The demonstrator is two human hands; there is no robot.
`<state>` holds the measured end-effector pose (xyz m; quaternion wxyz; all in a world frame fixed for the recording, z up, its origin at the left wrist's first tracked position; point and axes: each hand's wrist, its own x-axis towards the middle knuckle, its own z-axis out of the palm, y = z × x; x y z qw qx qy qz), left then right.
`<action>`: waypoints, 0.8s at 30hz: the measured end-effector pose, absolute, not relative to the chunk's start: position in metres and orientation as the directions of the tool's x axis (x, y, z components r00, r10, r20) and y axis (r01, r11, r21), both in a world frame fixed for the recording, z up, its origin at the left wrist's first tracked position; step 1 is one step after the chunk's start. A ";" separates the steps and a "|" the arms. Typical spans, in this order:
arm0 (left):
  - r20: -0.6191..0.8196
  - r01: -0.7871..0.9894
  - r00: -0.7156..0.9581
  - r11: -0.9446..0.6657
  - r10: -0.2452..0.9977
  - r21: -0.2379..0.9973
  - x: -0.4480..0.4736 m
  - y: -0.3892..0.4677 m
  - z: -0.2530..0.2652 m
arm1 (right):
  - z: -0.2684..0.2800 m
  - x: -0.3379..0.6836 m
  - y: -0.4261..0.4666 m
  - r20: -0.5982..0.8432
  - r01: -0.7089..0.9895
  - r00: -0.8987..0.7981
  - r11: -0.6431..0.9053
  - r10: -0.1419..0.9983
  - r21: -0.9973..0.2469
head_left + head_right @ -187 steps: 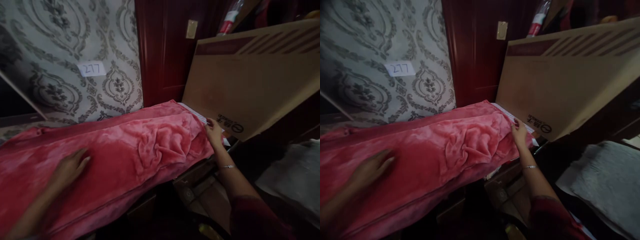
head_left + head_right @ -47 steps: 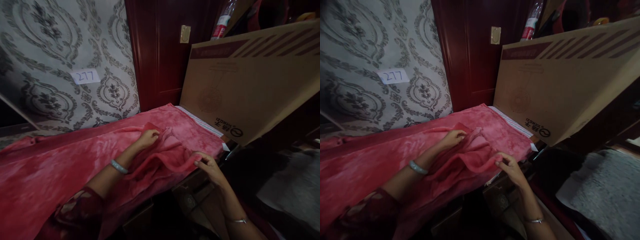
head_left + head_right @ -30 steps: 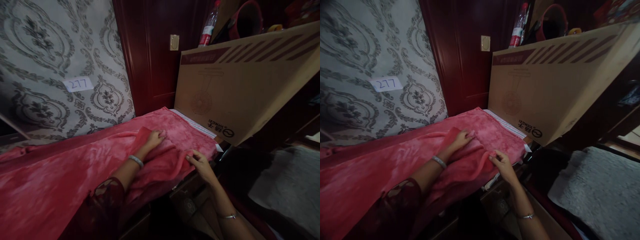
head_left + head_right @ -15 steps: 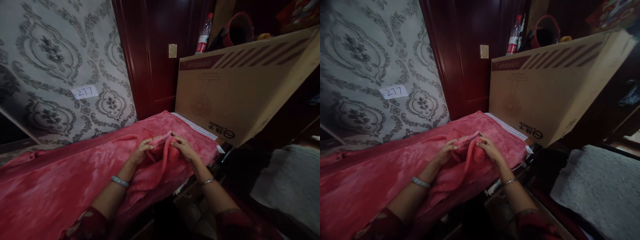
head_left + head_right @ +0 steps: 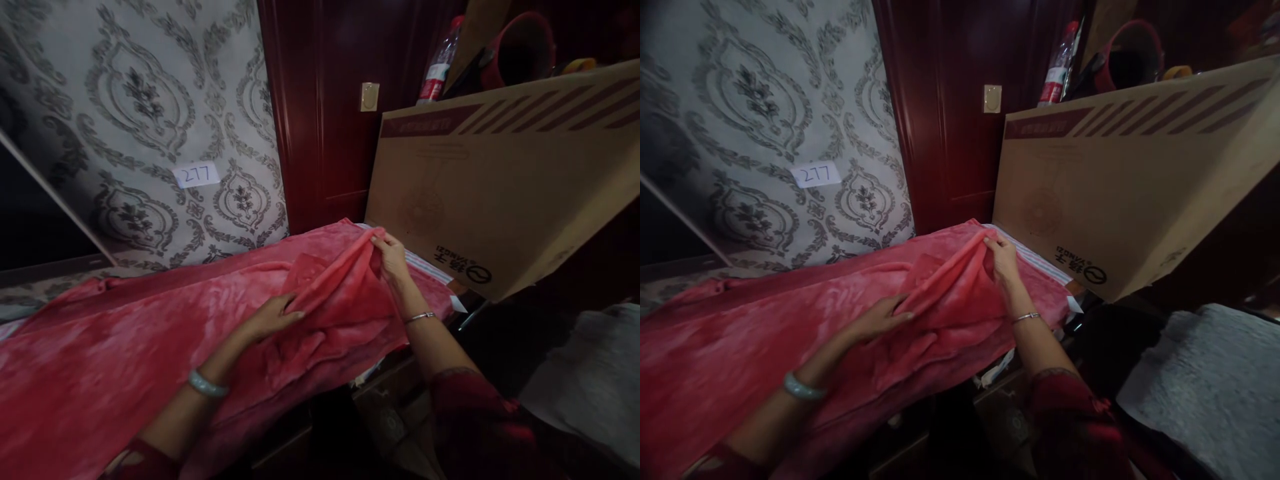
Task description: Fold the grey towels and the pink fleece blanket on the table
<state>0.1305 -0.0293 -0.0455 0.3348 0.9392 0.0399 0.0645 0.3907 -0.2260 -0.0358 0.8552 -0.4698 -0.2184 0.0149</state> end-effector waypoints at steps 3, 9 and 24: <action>0.112 0.005 0.989 -0.780 0.097 0.626 0.096 -0.023 -0.046 | -0.025 0.395 -0.235 0.429 0.308 0.894 0.520 0.128 -0.796; 0.248 -0.084 0.966 -0.821 0.072 0.564 0.053 -0.030 -0.048 | -0.020 0.381 -0.278 0.549 0.500 0.833 0.523 -0.071 -0.690; 0.201 0.116 0.961 -0.939 0.187 0.322 0.072 -0.067 -0.084 | -0.054 0.366 -0.319 0.523 0.487 0.847 0.534 -0.096 -0.691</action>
